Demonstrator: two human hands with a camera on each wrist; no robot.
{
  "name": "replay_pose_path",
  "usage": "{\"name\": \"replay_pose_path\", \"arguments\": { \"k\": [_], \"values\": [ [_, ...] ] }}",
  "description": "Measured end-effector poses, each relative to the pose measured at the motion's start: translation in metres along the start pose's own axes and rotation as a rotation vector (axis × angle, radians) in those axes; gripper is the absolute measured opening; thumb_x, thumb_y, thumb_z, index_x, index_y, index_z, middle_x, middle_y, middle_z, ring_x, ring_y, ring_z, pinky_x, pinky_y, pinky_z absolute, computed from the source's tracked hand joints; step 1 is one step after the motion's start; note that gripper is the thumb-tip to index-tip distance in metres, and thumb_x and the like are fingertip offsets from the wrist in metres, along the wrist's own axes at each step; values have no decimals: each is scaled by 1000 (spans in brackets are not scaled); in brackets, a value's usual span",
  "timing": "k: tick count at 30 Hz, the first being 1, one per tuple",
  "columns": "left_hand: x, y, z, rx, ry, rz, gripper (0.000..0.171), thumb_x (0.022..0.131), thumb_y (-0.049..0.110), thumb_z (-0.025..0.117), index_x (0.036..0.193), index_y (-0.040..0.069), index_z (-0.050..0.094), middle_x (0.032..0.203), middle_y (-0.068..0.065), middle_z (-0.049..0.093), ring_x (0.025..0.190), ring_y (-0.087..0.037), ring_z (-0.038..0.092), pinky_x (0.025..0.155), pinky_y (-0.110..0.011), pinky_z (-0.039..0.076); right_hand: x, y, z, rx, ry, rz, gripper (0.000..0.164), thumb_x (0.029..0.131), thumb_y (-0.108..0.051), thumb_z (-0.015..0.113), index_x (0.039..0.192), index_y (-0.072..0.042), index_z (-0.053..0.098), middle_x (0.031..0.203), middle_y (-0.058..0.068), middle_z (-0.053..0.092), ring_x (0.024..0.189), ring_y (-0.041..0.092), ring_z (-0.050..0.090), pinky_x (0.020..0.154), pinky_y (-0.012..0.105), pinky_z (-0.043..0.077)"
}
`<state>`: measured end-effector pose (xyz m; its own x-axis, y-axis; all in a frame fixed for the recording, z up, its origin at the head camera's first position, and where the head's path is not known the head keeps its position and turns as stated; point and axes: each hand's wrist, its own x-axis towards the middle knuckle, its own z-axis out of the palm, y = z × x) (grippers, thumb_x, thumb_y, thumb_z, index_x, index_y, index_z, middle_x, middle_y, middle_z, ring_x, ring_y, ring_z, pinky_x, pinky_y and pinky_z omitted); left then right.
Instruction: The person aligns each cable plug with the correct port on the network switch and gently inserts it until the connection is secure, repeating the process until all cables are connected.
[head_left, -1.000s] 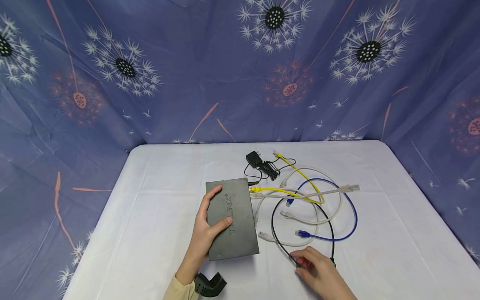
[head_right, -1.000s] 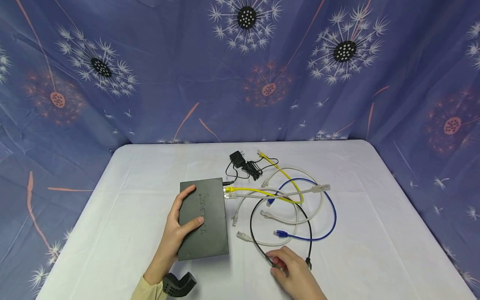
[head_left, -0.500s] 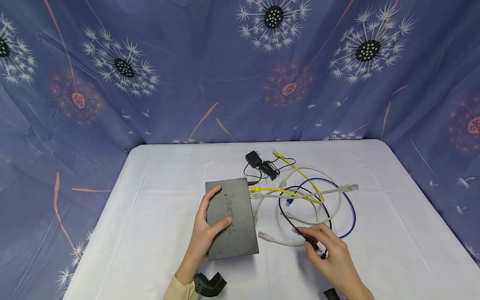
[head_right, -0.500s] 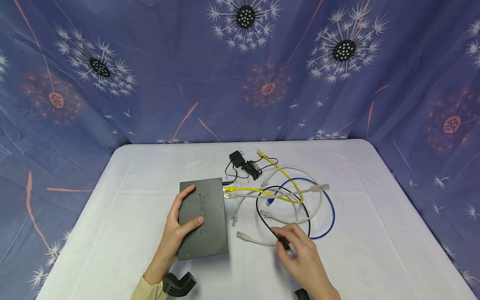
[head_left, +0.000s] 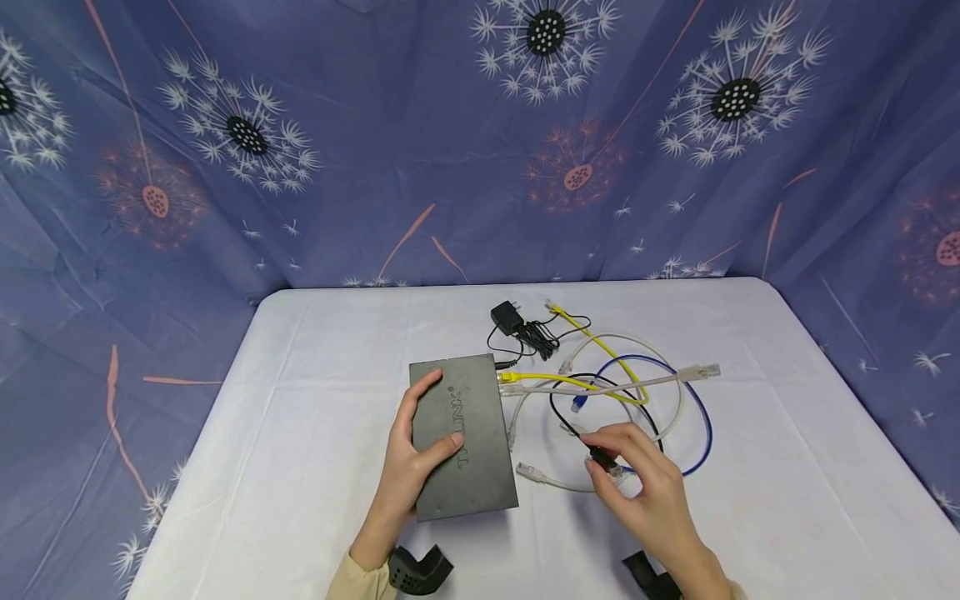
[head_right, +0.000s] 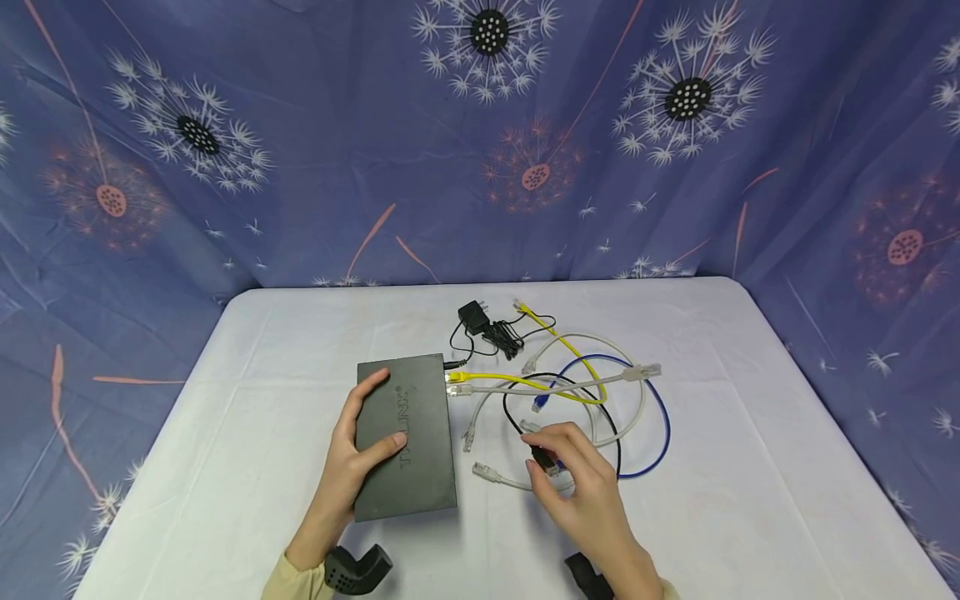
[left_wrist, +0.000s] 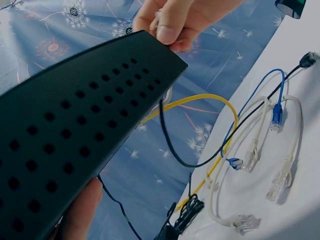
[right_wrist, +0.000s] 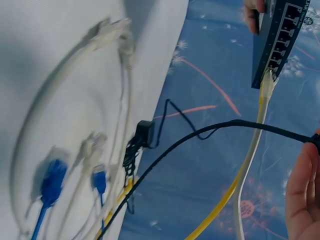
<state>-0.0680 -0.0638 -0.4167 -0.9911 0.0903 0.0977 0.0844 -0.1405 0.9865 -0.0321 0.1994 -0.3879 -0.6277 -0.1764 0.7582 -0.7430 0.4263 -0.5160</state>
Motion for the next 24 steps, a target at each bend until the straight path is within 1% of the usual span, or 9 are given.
{"name": "replay_pose_path", "arguments": {
  "k": [5, 8, 13, 17, 21, 24],
  "values": [
    [-1, 1, 1, -2, 2, 7, 75, 79, 4, 70, 143, 29, 41, 138, -5, 40, 117, -29, 40, 92, -48, 30, 0, 9, 5, 31, 27, -14, 19, 88, -12, 69, 99, 3, 69, 91, 12, 62, 79, 14, 57, 73, 16, 43],
    [-2, 2, 2, -4, 2, 8, 75, 79, 3, 70, 143, 30, 41, 139, -5, 40, 118, -29, 40, 92, -48, 29, 3, 10, 8, 65, 43, -14, 22, 87, -13, 70, 99, 6, 68, 92, 14, 63, 83, 15, 58, 76, 16, 44],
    [-3, 5, 2, -6, 3, 13, 74, 79, 4, 70, 142, 30, 42, 139, -4, 40, 118, -28, 39, 93, -48, 28, 18, -3, 11, 203, 83, -23, 26, 86, -7, 71, 97, 15, 62, 94, 21, 61, 88, 17, 58, 80, 19, 46],
    [-3, 7, 3, -13, 0, 20, 75, 79, 4, 70, 143, 29, 42, 139, -4, 39, 118, -29, 39, 93, -49, 28, 29, -11, 13, 289, 119, -70, 27, 86, -4, 70, 96, 20, 59, 96, 24, 61, 93, 20, 59, 83, 21, 47],
    [-3, 7, 3, -15, 0, 21, 75, 78, 3, 70, 143, 29, 41, 139, -4, 39, 118, -29, 39, 93, -49, 28, 33, -7, 15, 353, 148, -117, 27, 86, -2, 69, 95, 21, 58, 98, 24, 62, 97, 23, 59, 85, 22, 47],
    [-4, 8, 3, -16, -1, 22, 75, 78, 3, 70, 143, 29, 41, 140, -3, 39, 119, -28, 38, 93, -49, 27, 32, -2, 17, 409, 165, -124, 29, 84, 1, 71, 94, 23, 55, 98, 23, 63, 99, 22, 60, 85, 23, 47]
  ]
}}
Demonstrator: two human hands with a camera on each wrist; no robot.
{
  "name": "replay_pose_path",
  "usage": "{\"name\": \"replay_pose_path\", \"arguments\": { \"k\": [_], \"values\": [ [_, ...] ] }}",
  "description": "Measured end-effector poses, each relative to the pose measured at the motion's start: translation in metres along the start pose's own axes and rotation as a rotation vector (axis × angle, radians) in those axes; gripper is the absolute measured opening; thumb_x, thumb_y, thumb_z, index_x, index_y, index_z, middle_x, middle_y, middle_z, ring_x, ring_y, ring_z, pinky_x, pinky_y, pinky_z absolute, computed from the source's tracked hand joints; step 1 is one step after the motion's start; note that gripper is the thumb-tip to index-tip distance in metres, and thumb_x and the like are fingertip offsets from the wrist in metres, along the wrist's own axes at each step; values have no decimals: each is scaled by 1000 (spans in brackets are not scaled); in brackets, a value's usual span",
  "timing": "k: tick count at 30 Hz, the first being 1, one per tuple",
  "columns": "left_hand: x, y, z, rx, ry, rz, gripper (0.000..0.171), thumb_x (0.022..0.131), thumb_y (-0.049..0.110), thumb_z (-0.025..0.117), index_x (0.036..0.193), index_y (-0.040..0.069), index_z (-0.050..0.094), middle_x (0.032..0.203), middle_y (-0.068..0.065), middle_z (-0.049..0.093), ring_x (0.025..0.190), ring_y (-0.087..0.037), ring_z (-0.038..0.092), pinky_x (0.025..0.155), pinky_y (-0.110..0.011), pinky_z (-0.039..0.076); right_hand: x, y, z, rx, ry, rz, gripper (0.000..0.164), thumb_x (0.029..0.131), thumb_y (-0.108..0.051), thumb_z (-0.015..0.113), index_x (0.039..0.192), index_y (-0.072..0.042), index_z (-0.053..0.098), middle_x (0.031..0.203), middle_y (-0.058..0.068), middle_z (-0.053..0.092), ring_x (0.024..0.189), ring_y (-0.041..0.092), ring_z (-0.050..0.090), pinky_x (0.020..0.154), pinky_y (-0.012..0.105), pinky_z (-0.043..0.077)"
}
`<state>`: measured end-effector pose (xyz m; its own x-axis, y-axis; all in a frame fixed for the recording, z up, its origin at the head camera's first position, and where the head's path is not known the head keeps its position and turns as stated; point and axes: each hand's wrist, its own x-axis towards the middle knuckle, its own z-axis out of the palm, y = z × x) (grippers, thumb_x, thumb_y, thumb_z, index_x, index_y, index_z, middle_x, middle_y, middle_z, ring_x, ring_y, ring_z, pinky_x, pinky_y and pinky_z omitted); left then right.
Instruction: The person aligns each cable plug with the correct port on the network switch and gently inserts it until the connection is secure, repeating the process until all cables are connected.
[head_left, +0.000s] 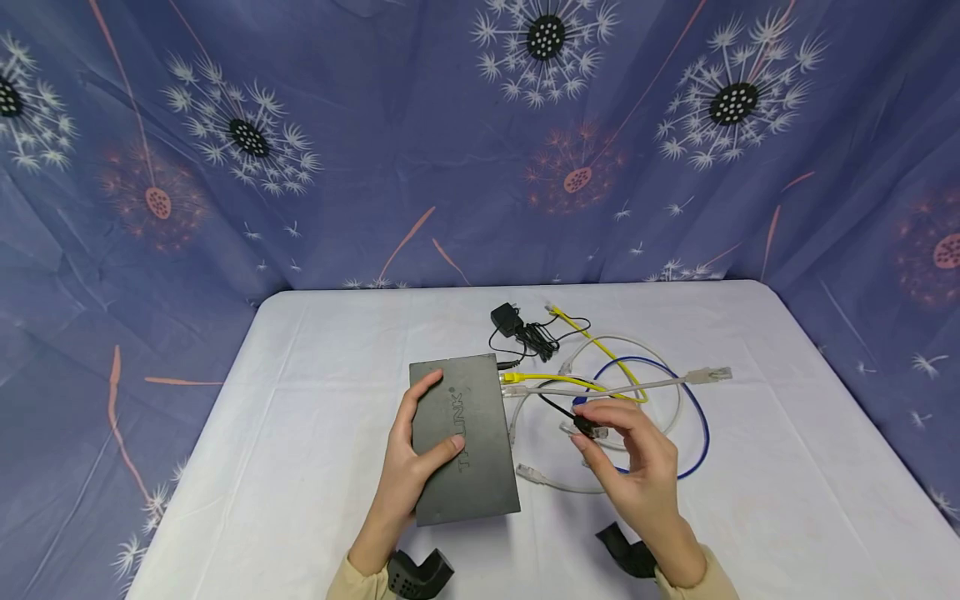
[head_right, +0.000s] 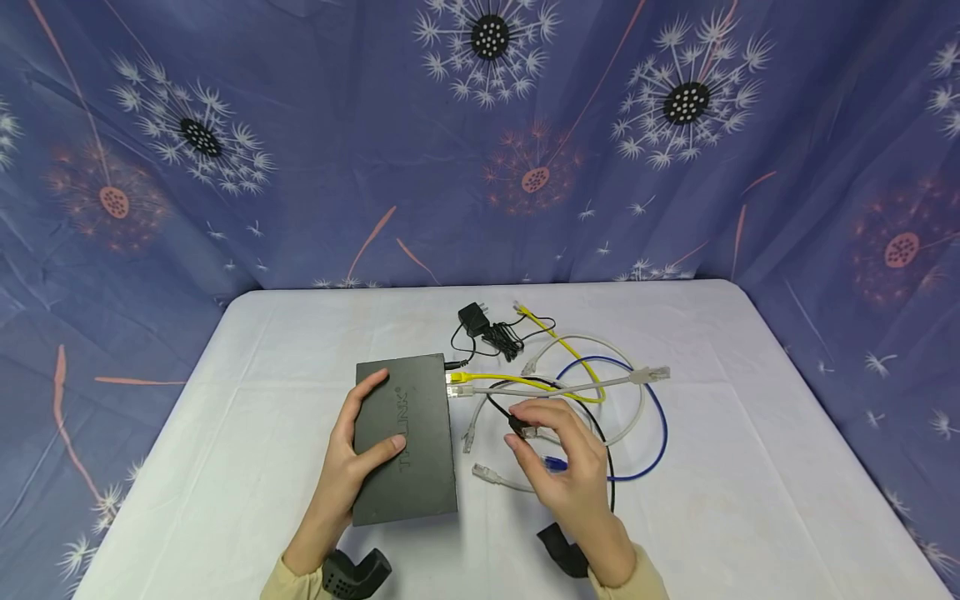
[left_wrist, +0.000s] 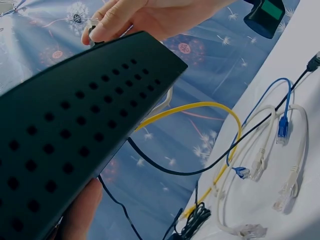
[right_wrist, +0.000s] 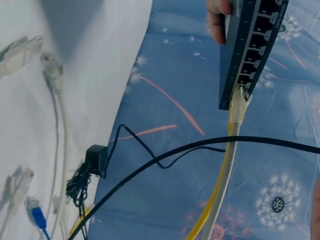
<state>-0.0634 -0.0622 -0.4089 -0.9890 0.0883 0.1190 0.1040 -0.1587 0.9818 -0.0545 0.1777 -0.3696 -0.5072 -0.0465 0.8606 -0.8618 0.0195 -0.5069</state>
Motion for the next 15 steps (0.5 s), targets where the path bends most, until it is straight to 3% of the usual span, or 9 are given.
{"name": "replay_pose_path", "arguments": {
  "k": [9, 15],
  "values": [
    [-1, 2, 1, 11, -6, 3, 74, 79, 5, 70, 143, 30, 42, 142, -1, 38, 121, -28, 37, 94, -49, 26, 3, 2, 3, 107, 86, -46, 31, 80, 5, 73, 93, 21, 50, 99, 21, 65, 95, 27, 63, 84, 27, 48],
    [-1, 2, 3, 7, -8, -7, 75, 79, 5, 71, 142, 31, 42, 141, -2, 39, 120, -28, 39, 94, -49, 27, 11, 0, 9, 193, 96, -94, 27, 81, 9, 70, 93, 22, 51, 98, 25, 65, 94, 30, 65, 83, 30, 50]
  ]
}}
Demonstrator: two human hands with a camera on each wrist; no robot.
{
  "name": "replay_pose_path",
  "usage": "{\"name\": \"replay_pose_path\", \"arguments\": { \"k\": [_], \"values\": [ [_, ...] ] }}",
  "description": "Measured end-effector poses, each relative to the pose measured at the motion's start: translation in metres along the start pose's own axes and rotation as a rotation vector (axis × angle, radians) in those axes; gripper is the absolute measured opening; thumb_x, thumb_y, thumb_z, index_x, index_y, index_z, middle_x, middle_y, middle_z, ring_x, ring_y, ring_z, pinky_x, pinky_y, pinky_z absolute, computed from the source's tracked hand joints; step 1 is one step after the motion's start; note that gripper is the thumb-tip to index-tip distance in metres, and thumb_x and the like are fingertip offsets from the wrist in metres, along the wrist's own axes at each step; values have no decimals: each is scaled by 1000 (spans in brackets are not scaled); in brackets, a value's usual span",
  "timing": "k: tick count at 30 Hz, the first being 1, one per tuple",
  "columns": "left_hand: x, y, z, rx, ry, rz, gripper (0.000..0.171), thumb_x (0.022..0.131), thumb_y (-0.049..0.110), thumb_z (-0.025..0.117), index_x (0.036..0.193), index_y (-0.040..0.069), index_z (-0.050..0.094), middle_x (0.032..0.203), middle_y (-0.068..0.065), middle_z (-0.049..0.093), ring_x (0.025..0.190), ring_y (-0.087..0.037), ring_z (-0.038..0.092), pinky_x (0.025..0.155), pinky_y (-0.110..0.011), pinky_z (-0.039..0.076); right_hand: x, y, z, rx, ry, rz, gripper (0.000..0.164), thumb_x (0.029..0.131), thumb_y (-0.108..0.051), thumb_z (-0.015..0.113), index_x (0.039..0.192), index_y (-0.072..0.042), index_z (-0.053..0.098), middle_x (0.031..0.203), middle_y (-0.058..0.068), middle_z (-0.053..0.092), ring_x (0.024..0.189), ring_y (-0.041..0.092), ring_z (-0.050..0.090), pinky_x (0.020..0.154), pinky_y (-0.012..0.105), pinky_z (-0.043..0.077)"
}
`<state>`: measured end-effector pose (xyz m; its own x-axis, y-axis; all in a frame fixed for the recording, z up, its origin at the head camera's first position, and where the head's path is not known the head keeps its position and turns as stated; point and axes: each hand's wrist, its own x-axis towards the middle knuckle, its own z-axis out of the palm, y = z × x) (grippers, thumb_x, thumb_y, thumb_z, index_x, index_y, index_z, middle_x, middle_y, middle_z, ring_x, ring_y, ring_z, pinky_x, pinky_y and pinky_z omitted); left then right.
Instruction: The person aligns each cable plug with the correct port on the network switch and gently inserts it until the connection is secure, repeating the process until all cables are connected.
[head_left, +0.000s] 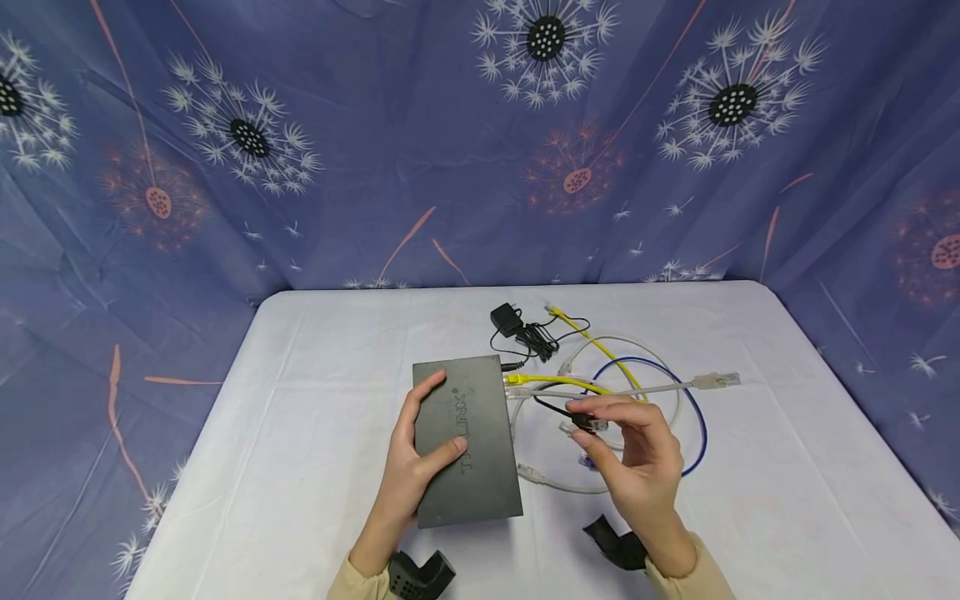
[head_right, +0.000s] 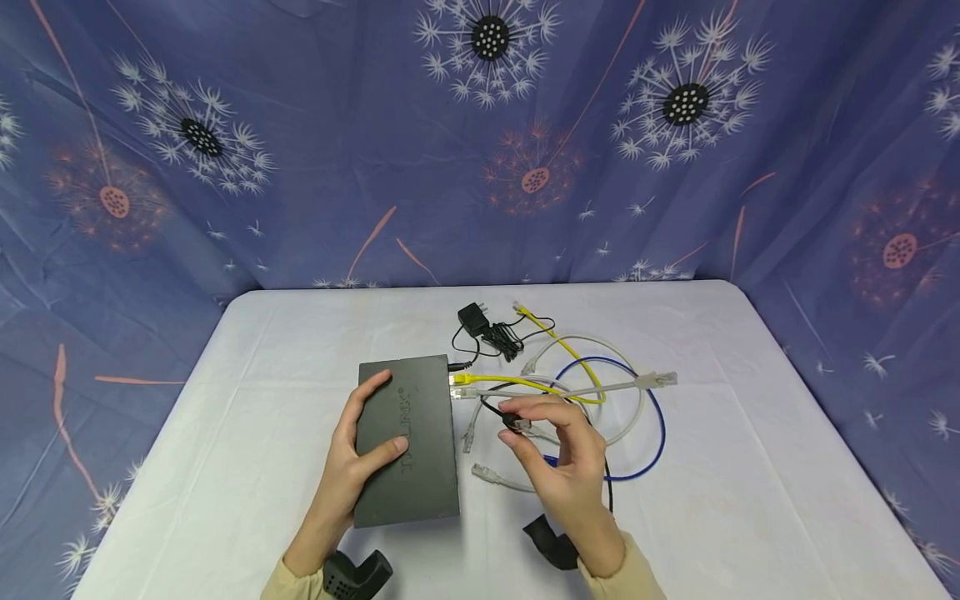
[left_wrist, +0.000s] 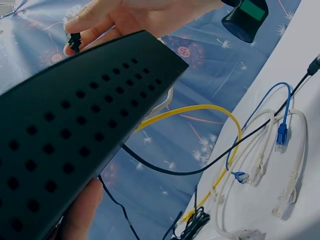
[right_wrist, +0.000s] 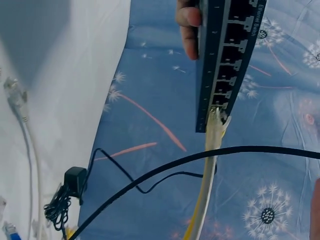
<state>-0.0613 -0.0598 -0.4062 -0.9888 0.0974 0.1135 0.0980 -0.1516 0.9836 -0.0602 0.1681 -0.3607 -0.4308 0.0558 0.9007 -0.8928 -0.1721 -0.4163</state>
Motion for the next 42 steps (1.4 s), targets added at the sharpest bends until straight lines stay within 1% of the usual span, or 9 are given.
{"name": "replay_pose_path", "arguments": {
  "k": [5, 12, 15, 19, 23, 26, 33, 38, 42],
  "values": [
    [0, 0, -1, 6, 6, -2, 75, 79, 5, 71, 142, 31, 42, 141, -2, 39, 120, -28, 38, 94, -49, 27, 4, 1, 2, 48, -24, -7, 25, 83, 10, 67, 97, 23, 51, 98, 27, 64, 93, 30, 64, 84, 32, 50],
    [0, 1, -6, 14, 28, 20, 75, 78, 4, 71, 143, 30, 42, 143, 0, 37, 123, -26, 36, 96, -50, 23, 8, 2, -7, -23, -111, 18, 28, 86, 6, 65, 103, 24, 53, 96, 24, 64, 91, 24, 63, 83, 28, 49],
    [0, 1, -8, 11, 27, 27, 76, 78, 4, 71, 143, 29, 41, 143, -1, 37, 123, -27, 36, 95, -50, 23, 8, 3, -13, -99, -157, 54, 29, 88, 1, 65, 103, 24, 55, 95, 21, 64, 90, 21, 62, 84, 26, 49],
    [0, 2, -9, 0, 27, 31, 76, 78, 2, 70, 144, 28, 40, 142, -2, 38, 122, -27, 36, 95, -49, 23, 8, 3, -19, -263, -211, 59, 31, 91, -8, 66, 100, 22, 59, 90, 18, 65, 86, 16, 61, 82, 21, 47],
    [0, 3, -10, -4, 28, 30, 76, 79, 2, 70, 144, 28, 41, 142, -2, 37, 123, -27, 35, 95, -50, 22, 9, 1, -24, -448, -270, 99, 35, 94, -21, 63, 100, 13, 65, 86, 14, 64, 80, 13, 58, 76, 18, 46],
    [0, 5, -9, -11, 24, 29, 76, 79, 2, 69, 144, 28, 41, 143, -1, 36, 124, -27, 34, 95, -50, 22, 10, -1, -22, -514, -313, 139, 35, 96, -26, 60, 101, 7, 68, 88, 13, 62, 78, 13, 55, 73, 18, 44],
    [-3, 11, -6, -36, -4, 30, 75, 79, 2, 69, 143, 27, 41, 144, -2, 35, 124, -28, 34, 96, -50, 24, 3, 7, -17, -526, -354, 165, 33, 96, -27, 59, 103, 3, 69, 91, 9, 59, 77, 15, 54, 71, 20, 41],
    [-5, 17, -3, -33, -11, 15, 74, 79, 3, 69, 143, 29, 41, 145, -1, 34, 124, -27, 34, 96, -50, 24, -7, 17, -15, -500, -385, 176, 27, 96, -18, 57, 111, 1, 68, 95, 8, 56, 78, 14, 52, 68, 20, 40],
    [-5, 20, -3, -28, -8, 19, 75, 79, 3, 70, 143, 29, 42, 145, 0, 34, 126, -26, 33, 97, -51, 23, -9, 21, -11, -484, -419, 170, 30, 99, -16, 52, 118, 2, 66, 99, 9, 55, 77, 12, 51, 65, 19, 41]
  ]
}}
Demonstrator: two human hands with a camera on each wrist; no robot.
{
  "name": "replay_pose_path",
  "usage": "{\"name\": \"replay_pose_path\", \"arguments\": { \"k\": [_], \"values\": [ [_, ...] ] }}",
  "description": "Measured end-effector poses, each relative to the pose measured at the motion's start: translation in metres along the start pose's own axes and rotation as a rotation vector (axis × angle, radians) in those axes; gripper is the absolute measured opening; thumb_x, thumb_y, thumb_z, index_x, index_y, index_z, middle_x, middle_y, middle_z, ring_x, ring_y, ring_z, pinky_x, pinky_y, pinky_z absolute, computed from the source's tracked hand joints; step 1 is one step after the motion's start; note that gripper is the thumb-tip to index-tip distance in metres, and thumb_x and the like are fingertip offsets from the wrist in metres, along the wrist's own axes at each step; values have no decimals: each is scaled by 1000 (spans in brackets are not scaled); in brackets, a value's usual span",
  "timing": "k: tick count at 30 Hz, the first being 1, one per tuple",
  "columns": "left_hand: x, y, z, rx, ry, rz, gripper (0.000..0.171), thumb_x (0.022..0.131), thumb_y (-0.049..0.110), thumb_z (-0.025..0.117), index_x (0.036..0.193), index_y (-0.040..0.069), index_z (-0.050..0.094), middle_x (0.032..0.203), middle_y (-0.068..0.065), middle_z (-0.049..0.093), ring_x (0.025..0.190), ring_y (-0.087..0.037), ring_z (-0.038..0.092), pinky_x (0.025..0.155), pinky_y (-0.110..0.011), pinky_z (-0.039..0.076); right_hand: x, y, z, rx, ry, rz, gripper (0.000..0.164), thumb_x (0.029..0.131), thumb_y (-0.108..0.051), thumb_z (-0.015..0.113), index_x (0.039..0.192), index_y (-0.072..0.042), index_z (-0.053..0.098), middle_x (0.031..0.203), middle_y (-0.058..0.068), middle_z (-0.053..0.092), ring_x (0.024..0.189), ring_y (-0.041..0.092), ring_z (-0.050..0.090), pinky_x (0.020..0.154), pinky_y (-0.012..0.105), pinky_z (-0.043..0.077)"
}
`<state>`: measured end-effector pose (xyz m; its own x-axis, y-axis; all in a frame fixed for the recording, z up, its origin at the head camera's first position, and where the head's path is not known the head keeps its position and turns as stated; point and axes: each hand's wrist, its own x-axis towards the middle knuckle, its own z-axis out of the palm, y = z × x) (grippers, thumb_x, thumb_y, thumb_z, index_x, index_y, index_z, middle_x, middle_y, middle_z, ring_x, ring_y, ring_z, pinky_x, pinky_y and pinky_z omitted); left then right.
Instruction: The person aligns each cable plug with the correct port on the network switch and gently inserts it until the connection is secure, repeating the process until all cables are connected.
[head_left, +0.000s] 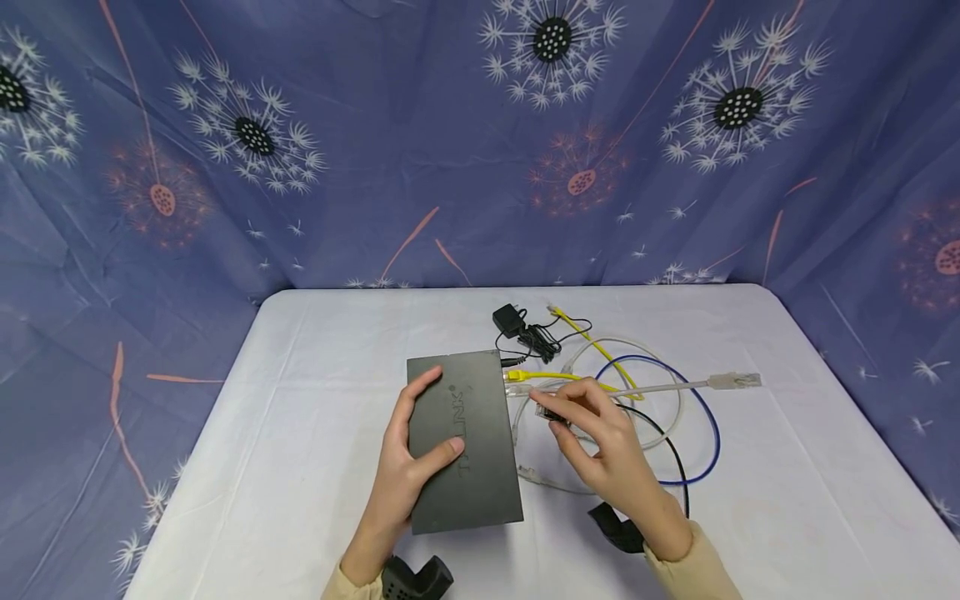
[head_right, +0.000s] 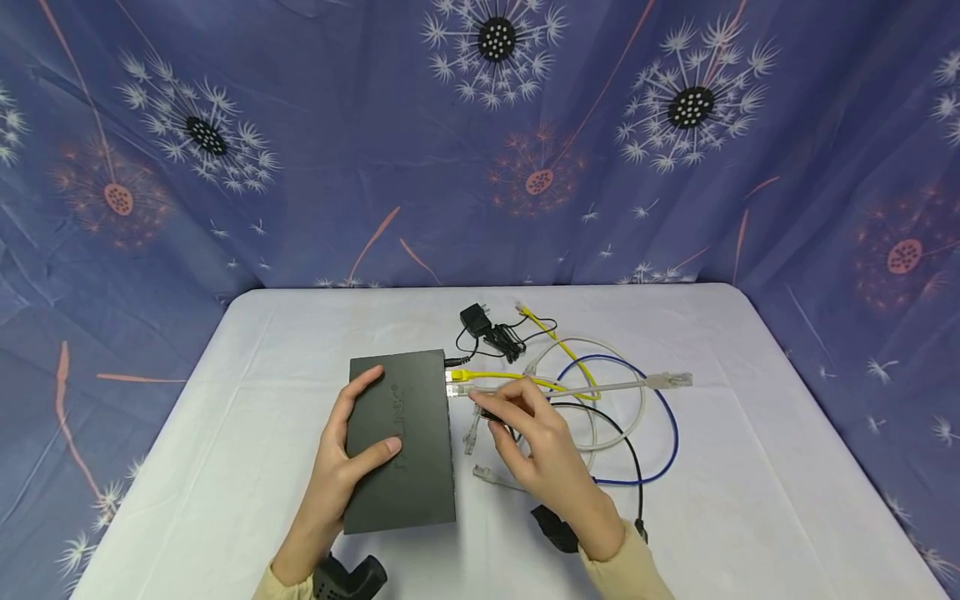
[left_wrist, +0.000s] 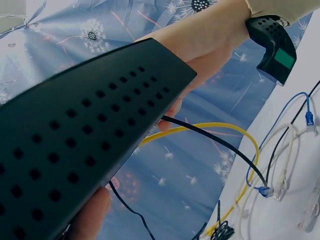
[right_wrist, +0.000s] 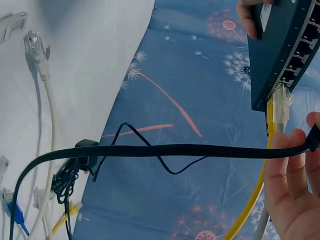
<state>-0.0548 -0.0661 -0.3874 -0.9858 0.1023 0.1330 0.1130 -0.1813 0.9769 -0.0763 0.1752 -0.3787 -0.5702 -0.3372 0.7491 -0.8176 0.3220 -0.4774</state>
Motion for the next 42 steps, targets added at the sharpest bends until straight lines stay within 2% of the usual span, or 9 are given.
{"name": "replay_pose_path", "arguments": {
  "k": [6, 14, 20, 31, 36, 42],
  "values": [
    [0, 2, 0, 4, -8, 7, 75, 79, 2, 69, 143, 29, 42, 146, 1, 33, 127, -26, 32, 98, -51, 21, 2, 0, 2, -15, -5, -33, 31, 100, -18, 50, 119, 2, 65, 99, 8, 57, 76, 11, 52, 64, 18, 42],
    [0, 3, 2, 15, -12, 0, 74, 79, 3, 70, 142, 30, 42, 147, 2, 32, 128, -26, 32, 98, -52, 22, 4, 0, 5, -10, 34, -41, 24, 98, -20, 55, 105, -1, 68, 98, 8, 64, 78, 14, 57, 65, 19, 45],
    [0, 4, 3, 16, -19, -6, 74, 78, 4, 70, 142, 30, 42, 147, 3, 32, 127, -26, 33, 98, -52, 23, 5, 0, 7, -34, 53, -41, 22, 97, -21, 57, 100, -2, 68, 95, 6, 65, 86, 18, 61, 75, 19, 46],
    [0, 4, 2, 19, -38, -11, 75, 78, 4, 70, 143, 30, 42, 147, 1, 33, 126, -27, 35, 97, -51, 24, 8, 0, 10, -58, 56, -131, 19, 97, -16, 58, 94, -1, 69, 92, 8, 66, 85, 23, 61, 87, 23, 44],
    [1, 6, 0, 24, -58, -18, 76, 78, 4, 70, 143, 31, 42, 147, 0, 34, 124, -29, 37, 96, -50, 27, 9, -2, 11, -67, 45, -148, 20, 97, -15, 57, 94, 0, 70, 92, 8, 65, 85, 23, 60, 86, 24, 44],
    [1, 6, -1, 20, -70, -34, 76, 78, 4, 70, 143, 31, 42, 145, -3, 36, 122, -30, 39, 94, -50, 29, 6, -1, 10, -75, 24, -131, 21, 97, -16, 57, 95, -1, 71, 93, 7, 62, 82, 18, 60, 73, 20, 46]
  ]
}}
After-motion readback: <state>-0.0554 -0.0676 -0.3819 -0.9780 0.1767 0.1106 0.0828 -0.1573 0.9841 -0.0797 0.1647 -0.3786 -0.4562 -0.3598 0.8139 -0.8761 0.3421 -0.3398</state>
